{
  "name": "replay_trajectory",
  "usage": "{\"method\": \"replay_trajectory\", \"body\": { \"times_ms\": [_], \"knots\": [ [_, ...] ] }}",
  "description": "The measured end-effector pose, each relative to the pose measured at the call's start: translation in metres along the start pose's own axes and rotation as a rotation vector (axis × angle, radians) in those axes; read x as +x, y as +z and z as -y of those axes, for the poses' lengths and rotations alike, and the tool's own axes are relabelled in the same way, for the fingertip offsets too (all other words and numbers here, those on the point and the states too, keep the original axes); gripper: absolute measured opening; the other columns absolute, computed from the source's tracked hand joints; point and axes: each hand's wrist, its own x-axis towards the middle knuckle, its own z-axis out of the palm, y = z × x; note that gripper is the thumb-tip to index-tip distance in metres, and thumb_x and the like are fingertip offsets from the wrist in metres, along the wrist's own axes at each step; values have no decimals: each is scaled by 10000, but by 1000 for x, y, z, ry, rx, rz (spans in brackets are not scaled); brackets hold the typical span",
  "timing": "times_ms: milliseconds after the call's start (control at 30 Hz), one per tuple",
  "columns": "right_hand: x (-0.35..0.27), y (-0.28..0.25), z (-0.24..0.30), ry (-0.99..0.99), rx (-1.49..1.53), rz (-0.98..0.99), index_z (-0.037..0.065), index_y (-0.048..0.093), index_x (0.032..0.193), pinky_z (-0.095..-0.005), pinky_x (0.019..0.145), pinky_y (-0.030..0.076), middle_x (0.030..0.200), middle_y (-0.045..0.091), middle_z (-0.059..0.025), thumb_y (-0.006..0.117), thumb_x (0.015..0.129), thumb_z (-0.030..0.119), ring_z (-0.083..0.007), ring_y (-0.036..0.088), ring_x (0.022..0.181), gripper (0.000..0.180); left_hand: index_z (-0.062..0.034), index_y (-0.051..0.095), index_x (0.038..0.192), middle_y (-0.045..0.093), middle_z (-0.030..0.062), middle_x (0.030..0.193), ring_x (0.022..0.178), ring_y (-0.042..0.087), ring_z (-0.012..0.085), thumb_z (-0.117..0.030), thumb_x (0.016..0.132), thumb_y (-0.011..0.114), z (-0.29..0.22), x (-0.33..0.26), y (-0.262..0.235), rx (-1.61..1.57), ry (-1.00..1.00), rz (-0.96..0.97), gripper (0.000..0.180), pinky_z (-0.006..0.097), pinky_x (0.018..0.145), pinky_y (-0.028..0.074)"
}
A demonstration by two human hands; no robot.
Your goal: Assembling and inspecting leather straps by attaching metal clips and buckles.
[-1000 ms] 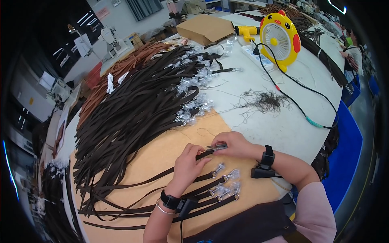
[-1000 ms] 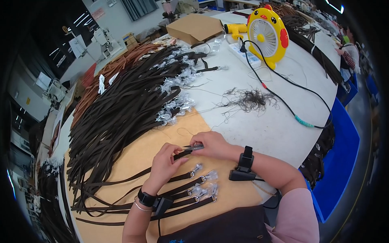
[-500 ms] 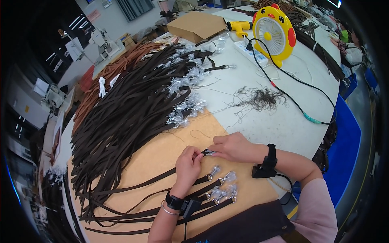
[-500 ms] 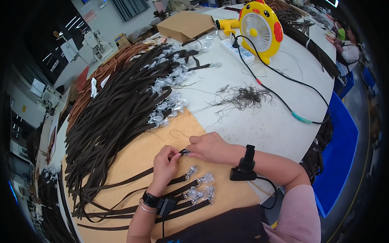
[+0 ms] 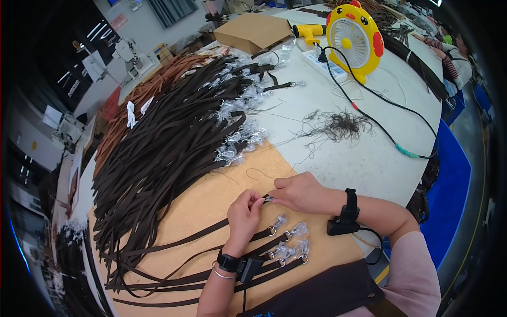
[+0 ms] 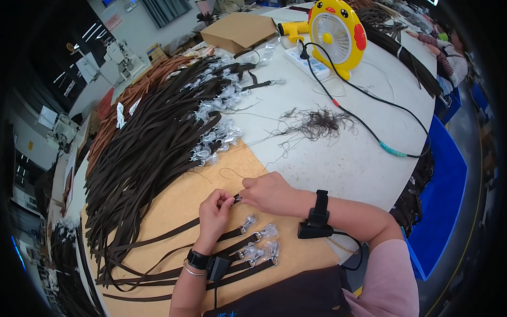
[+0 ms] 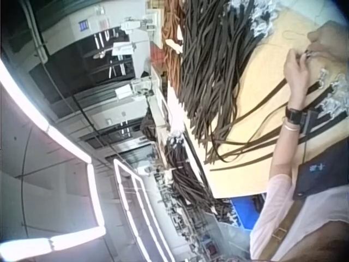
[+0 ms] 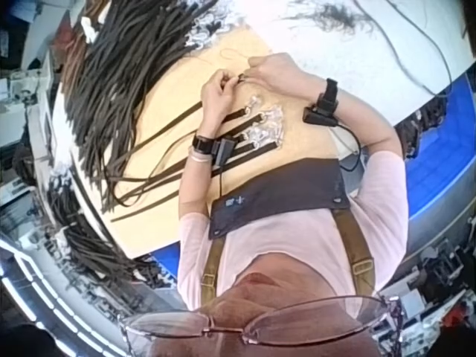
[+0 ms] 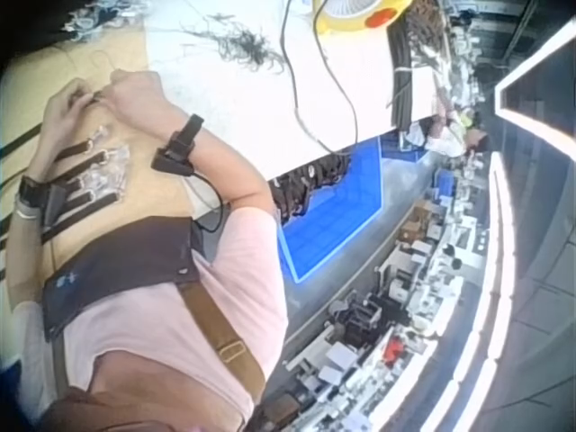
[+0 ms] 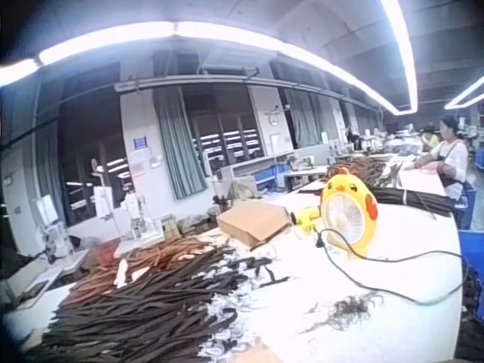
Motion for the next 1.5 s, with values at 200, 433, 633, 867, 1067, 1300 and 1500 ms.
{"method": "replay_trajectory", "body": {
  "times_ms": [200, 433, 633, 867, 1067, 1300, 1500],
  "knots": [
    [2, -3, 5, 27, -25, 59, 147, 718, 1000, -367, 568, 500, 819, 568, -32, 667, 902, 262, -242, 647, 700, 160, -4, 620, 884, 583, 25, 663, 589, 513, 97, -17, 878, 681, 0, 0, -1, 28, 35, 30, 63, 255, 574, 434],
    [-5, 2, 1, 134, 115, -33, 126, 725, 1013, -365, 570, 492, 816, 592, -25, 670, 896, 274, -256, 638, 687, 196, -4, 620, 900, 650, 134, 786, 683, 644, 225, -47, 856, 694, -4, -4, -13, 73, -28, 55, 96, 344, 628, 497],
    [-5, -1, 5, 78, 49, -55, 130, 715, 1042, -348, 553, 489, 825, 589, -16, 675, 891, 295, -228, 641, 681, 228, 1, 650, 915, 639, 134, 775, 660, 633, 252, -51, 847, 703, -12, -6, -15, 99, 27, 76, 101, 349, 621, 499],
    [-4, 3, 4, 37, -4, 14, 146, 702, 1083, -353, 546, 495, 847, 580, -14, 668, 900, 296, -209, 653, 705, 239, -5, 659, 855, 638, 129, 783, 660, 633, 272, -33, 833, 700, -12, -6, -10, 133, 80, 6, 54, 356, 613, 492],
    [-5, 7, 2, 55, 43, 4, 149, 712, 1063, -356, 549, 497, 832, 580, -19, 667, 901, 299, -217, 655, 708, 226, 10, 659, 859, 636, 117, 768, 646, 613, 219, -2, 832, 693, -8, -7, -6, 84, 56, -19, 45, 316, 612, 480],
    [-3, 8, 6, 44, 3, 14, 146, 721, 992, -362, 545, 494, 818, 572, -16, 676, 892, 279, -222, 650, 694, 174, 24, 658, 859, 624, 95, 748, 625, 565, 167, 20, 838, 684, -9, -7, -5, 56, 65, -15, 34, 280, 603, 456],
    [2, 8, 6, 1, -41, 48, 158, 717, 964, -362, 547, 491, 813, 568, -19, 680, 884, 261, -223, 645, 688, 135, 1, 646, 848, 626, 125, 774, 649, 617, 259, 8, 826, 678, -9, -6, -6, 82, 80, 22, 40, 326, 611, 473]
  ]
}}
